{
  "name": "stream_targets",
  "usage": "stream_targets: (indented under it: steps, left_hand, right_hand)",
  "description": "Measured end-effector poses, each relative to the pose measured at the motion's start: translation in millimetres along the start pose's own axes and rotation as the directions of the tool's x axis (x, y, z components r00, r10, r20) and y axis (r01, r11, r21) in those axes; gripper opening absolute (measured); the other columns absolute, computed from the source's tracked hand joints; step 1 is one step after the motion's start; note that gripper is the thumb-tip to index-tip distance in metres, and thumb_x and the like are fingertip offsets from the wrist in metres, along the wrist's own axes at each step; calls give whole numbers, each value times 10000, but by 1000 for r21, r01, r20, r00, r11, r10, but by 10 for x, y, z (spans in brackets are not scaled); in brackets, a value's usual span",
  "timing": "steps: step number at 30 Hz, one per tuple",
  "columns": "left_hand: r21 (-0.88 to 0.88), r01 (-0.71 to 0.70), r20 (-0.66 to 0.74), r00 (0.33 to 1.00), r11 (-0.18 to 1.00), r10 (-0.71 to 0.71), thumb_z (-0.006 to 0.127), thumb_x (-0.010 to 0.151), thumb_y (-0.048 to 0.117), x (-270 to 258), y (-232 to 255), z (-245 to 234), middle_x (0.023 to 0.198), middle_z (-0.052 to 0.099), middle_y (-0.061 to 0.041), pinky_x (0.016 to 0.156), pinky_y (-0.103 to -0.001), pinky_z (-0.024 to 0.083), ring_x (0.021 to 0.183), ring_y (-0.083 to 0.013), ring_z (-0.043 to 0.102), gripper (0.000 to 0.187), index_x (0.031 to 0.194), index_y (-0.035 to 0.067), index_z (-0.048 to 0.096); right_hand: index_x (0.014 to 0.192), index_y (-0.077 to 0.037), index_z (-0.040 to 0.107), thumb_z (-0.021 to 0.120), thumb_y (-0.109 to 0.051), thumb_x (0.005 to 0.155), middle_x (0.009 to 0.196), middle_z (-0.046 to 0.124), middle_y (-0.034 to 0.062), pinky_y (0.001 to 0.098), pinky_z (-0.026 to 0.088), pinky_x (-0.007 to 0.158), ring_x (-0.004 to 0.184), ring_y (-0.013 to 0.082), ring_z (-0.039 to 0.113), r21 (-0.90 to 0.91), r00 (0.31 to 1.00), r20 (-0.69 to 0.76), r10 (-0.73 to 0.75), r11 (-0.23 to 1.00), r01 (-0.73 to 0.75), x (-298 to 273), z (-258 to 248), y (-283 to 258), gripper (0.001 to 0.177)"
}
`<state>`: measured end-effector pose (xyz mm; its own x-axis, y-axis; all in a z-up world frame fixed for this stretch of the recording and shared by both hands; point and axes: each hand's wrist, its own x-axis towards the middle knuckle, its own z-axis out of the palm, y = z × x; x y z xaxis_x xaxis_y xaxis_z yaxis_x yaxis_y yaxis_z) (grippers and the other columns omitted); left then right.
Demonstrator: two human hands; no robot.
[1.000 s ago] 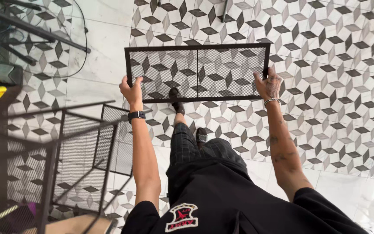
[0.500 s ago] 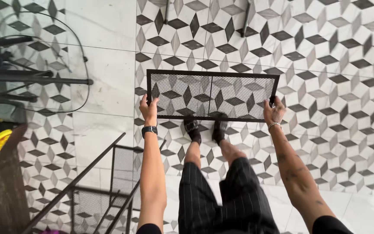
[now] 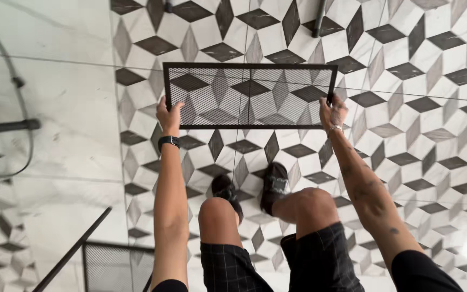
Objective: The person assembles a black metal mesh shelving unit. They attach a mesh shelf to the frame and secure it by tightening multiple screws with an Allen key. The person moves around the unit to access different fastening points.
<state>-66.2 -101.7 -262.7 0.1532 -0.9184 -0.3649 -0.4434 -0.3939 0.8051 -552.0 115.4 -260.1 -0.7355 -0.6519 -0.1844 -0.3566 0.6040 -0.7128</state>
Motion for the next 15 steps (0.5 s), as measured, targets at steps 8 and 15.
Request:
stream_targets:
  steps: [8, 15]
  left_hand:
    - [54, 14, -30, 999, 998, -12, 789, 731, 280, 824, -790, 686, 1366, 565, -226, 1056, -420, 449, 1271, -372, 555, 737, 1374, -15, 580]
    - [-3, 35, 48, 998, 999, -35, 782, 713, 305, 1262, -928, 894, 1469, 469, -222, 1133, -413, 400, 1356, -355, 483, 821, 1428, -3, 520]
  right_hand:
    - [1126, -4, 723, 731, -295, 930, 1055, 752, 164, 399, 547, 841, 960, 281, 714, -177, 993, -21, -114, 978, 108, 491, 744, 359, 350]
    - [1104, -74, 749, 685, -310, 886, 983, 770, 123, 393, 565, 779, 865, 262, 736, -228, 1000, -1, -10, 974, 9, 645, 975, 275, 327]
